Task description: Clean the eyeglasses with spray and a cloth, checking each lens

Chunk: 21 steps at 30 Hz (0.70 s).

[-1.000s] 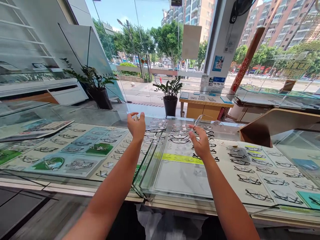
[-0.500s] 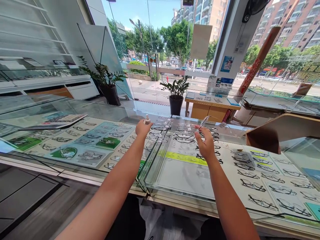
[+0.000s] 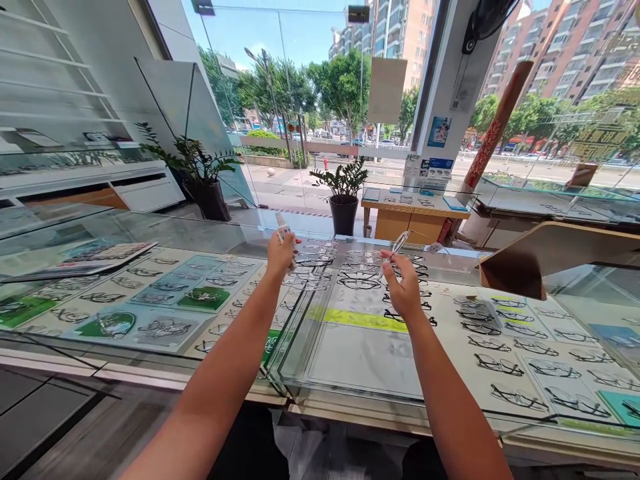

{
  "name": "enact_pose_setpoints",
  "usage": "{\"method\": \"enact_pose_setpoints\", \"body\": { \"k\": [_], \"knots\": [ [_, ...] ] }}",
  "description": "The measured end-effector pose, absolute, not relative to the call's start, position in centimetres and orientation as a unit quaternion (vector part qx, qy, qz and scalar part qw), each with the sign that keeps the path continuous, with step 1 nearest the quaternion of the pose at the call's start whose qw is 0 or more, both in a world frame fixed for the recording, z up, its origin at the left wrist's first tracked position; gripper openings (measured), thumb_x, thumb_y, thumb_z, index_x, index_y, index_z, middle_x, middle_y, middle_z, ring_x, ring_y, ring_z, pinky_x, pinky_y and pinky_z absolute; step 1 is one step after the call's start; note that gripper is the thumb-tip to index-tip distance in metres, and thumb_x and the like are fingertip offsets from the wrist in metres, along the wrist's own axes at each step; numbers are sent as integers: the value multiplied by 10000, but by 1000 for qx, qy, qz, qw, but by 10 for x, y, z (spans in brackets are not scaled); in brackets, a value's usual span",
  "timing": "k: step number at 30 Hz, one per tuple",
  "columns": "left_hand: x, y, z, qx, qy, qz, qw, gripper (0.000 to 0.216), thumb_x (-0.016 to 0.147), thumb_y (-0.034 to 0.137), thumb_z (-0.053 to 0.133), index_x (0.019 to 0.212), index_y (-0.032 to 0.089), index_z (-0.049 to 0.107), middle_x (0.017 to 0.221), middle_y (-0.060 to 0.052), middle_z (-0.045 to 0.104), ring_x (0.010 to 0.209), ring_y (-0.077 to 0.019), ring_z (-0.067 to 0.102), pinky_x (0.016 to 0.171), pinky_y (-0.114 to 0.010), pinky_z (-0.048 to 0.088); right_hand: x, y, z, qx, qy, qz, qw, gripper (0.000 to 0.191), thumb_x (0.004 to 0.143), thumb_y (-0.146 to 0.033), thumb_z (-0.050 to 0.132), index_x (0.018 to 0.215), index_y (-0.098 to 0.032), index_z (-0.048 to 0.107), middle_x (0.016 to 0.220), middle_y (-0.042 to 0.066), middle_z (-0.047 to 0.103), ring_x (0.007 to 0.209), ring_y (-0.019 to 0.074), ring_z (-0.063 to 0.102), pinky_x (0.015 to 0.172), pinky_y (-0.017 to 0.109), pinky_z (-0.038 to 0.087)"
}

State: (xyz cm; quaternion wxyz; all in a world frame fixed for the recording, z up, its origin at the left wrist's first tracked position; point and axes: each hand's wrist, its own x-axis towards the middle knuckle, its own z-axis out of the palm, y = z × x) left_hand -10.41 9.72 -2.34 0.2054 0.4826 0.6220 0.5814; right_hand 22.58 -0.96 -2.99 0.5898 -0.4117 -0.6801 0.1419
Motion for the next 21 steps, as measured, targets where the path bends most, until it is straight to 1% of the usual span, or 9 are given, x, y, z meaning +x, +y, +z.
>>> {"method": "enact_pose_setpoints", "body": {
  "k": [2, 4, 8, 9, 11, 13, 15, 18, 21],
  "knots": [
    [-85, 87, -14, 507, 552, 602, 277, 227, 902, 419, 511, 1020, 227, 498, 938, -55, 711, 830, -190, 723, 714, -323, 593, 225, -10, -29, -411, -682, 141, 588, 373, 1047, -507, 556, 1265, -261, 731, 1323, 109, 756, 1239, 301, 660, 1054, 510, 499],
    [-65, 73, -6, 496, 421, 634, 418, 330, 766, 386, 644, 1008, 224, 490, 888, -33, 676, 810, -184, 698, 665, -301, 586, 225, -11, -29, -411, -686, 137, 584, 377, 1051, -509, 546, 1265, -261, 732, 1322, 110, 756, 1233, 301, 661, 1058, 509, 492],
    [-36, 40, 6, 498, 276, 570, 592, 338, 625, 317, 713, 891, 231, 524, 666, 35, 455, 603, -132, 499, 466, -219, 380, 224, -11, -29, -412, -689, 148, 577, 377, 1050, -522, 538, 1228, -261, 742, 1305, 103, 761, 1228, 304, 667, 1027, 490, 508],
    [-31, 33, 9, 497, 255, 548, 623, 325, 635, 357, 733, 851, 229, 527, 656, 33, 425, 581, -126, 459, 450, -218, 336, 224, -11, -29, -410, -690, 154, 576, 370, 1049, -522, 540, 1207, -258, 748, 1293, 100, 765, 1229, 303, 668, 1023, 482, 512],
    [-24, 22, 13, 493, 222, 507, 671, 411, 715, 580, 724, 778, 225, 527, 647, 17, 393, 564, -129, 416, 435, -229, 284, 222, -12, -29, -404, -692, 171, 573, 360, 1048, -520, 543, 1162, -255, 759, 1262, 91, 774, 1219, 300, 674, 1022, 469, 518],
    [-20, 14, 15, 490, 207, 477, 700, 650, 759, 873, 568, 707, 228, 503, 624, 5, 369, 551, -141, 396, 423, -244, 258, 220, -14, -29, -394, -696, 196, 568, 362, 1050, -522, 538, 1131, -255, 769, 1231, 83, 781, 1186, 292, 687, 1017, 458, 524],
    [-17, 12, 16, 493, 205, 454, 713, 810, 728, 1037, 386, 647, 235, 464, 591, 1, 346, 532, -147, 381, 415, -257, 242, 217, -16, -29, -381, -701, 225, 560, 375, 1055, -526, 529, 1111, -254, 780, 1185, 76, 786, 1136, 280, 697, 1007, 448, 529],
    [-12, 14, 10, 510, 216, 444, 705, 856, 730, 1067, 286, 611, 237, 458, 560, -2, 356, 516, -152, 385, 427, -274, 261, 214, -18, -28, -362, -706, 268, 547, 395, 1059, -531, 524, 1106, -248, 795, 1091, 67, 783, 1039, 256, 697, 977, 430, 536],
    [-9, 20, -1, 566, 277, 491, 601, 775, 785, 971, 441, 635, 218, 546, 573, -10, 453, 518, -142, 413, 478, -287, 308, 211, -20, -27, -337, -708, 322, 530, 423, 1056, -548, 523, 1088, -239, 810, 1034, 69, 784, 946, 241, 689, 922, 421, 552]
  ]
}}
